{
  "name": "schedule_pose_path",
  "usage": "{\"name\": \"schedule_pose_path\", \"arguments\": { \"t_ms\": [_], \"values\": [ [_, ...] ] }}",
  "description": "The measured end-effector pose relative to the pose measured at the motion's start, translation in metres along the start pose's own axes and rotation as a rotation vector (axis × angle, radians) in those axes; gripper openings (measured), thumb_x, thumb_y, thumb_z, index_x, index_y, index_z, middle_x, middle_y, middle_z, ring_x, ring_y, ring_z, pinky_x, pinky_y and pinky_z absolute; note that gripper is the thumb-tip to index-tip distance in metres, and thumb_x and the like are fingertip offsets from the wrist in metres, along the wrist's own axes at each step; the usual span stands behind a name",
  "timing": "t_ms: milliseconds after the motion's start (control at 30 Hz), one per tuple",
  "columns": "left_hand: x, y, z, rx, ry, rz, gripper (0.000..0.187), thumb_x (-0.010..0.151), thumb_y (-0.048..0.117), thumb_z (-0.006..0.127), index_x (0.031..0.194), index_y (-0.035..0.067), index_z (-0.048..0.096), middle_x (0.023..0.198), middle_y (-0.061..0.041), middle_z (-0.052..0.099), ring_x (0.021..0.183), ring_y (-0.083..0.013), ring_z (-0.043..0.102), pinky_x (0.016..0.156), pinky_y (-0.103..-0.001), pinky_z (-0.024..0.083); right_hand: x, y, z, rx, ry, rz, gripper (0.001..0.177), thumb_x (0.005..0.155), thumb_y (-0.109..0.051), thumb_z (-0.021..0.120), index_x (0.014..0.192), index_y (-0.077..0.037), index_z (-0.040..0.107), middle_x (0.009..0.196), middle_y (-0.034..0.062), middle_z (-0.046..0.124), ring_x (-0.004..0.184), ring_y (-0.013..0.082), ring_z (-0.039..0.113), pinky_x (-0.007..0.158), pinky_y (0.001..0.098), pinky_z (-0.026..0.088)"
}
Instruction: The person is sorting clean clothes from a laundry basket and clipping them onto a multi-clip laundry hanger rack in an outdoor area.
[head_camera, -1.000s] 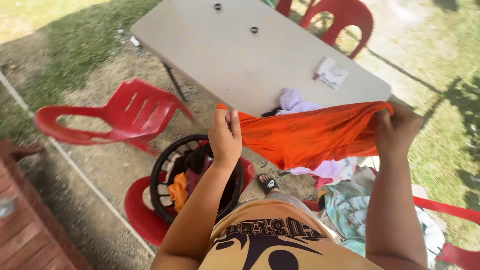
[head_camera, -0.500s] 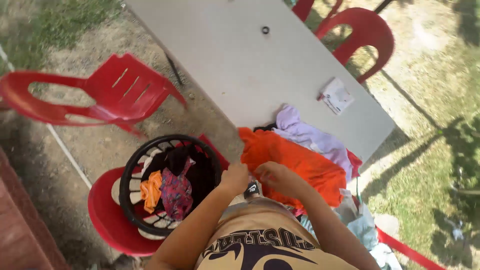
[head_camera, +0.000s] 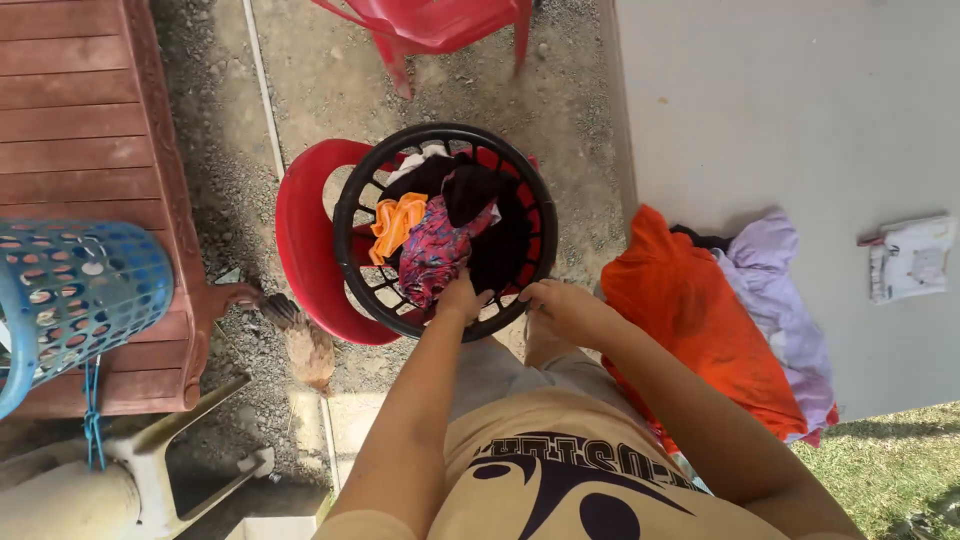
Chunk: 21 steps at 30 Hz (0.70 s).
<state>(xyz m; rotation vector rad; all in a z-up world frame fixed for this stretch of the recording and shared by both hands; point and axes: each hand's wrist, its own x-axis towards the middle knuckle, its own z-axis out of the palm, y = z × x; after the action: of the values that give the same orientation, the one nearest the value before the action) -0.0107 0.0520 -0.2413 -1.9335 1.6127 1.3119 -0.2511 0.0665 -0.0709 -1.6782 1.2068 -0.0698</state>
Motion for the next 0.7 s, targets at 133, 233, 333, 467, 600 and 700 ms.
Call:
{"name": "schedule_pose_path", "arguments": {
  "t_ms": [133,233,333,467,600,700],
  "values": [
    [0.025,0.000,-0.003,-0.189,-0.053,0.011,0.071,0.084,0.050,0.083,0.135,0.008,0.057,0.132,-0.019,0.065,0.122,-0.0343,0.063,0.104,-0.043,0.049,0.030,-0.025,0.007,0.042,0.015,0.114,0.031,0.093,-0.017,0.066,0.123,-0.011,0.063,0.110,0.0088,0.070,0.105,0.0294,0.068,0.091,0.0411,0.054],
    [0.002,0.026,-0.051,-0.207,-0.149,0.000,0.045,0.084,0.038,0.070,0.118,0.010,0.072,0.123,-0.016,0.075,0.112,-0.0313,0.071,0.097,-0.043,0.054,0.049,-0.037,0.013,0.082,0.100,0.216,0.037,0.090,-0.013,0.066,0.126,-0.012,0.062,0.123,0.0104,0.064,0.108,0.0287,0.069,0.094,0.0387,0.055],
    [-0.005,0.028,-0.066,0.026,-0.097,0.371,0.030,0.091,0.033,0.070,0.106,0.010,0.080,0.127,-0.016,0.061,0.119,-0.0370,0.052,0.100,-0.048,0.042,0.062,-0.043,0.010,0.141,0.210,0.132,0.054,0.081,-0.001,0.066,0.134,-0.007,0.055,0.135,0.0148,0.056,0.120,0.0345,0.060,0.096,0.0416,0.051],
    [-0.042,0.010,-0.137,-1.224,-0.669,0.396,0.037,0.092,0.021,0.065,0.121,-0.001,0.068,0.120,-0.010,0.068,0.115,-0.0217,0.063,0.103,-0.039,0.049,0.085,-0.040,0.011,-0.022,0.435,-0.020,0.067,0.065,0.005,0.072,0.130,-0.007,0.061,0.141,0.0183,0.055,0.127,0.0448,0.052,0.097,0.0475,0.049],
    [-0.097,0.002,-0.225,-1.533,-0.738,0.516,0.045,0.105,0.016,0.067,0.139,-0.005,0.046,0.128,-0.012,0.059,0.121,-0.0233,0.059,0.108,-0.041,0.047,0.094,-0.020,0.025,0.177,0.278,0.002,0.050,0.073,0.007,0.071,0.121,-0.008,0.066,0.124,0.0111,0.070,0.119,0.0317,0.068,0.099,0.0368,0.054],
    [-0.125,0.020,-0.276,-1.267,-0.315,0.729,0.067,0.096,0.016,0.071,0.150,0.000,0.036,0.139,-0.012,0.057,0.131,-0.0180,0.055,0.115,-0.034,0.045,0.090,-0.017,0.021,0.668,0.272,0.072,0.044,0.086,-0.001,0.060,0.129,-0.004,0.069,0.120,0.0135,0.077,0.115,0.0298,0.068,0.100,0.0361,0.053]
  ]
}}
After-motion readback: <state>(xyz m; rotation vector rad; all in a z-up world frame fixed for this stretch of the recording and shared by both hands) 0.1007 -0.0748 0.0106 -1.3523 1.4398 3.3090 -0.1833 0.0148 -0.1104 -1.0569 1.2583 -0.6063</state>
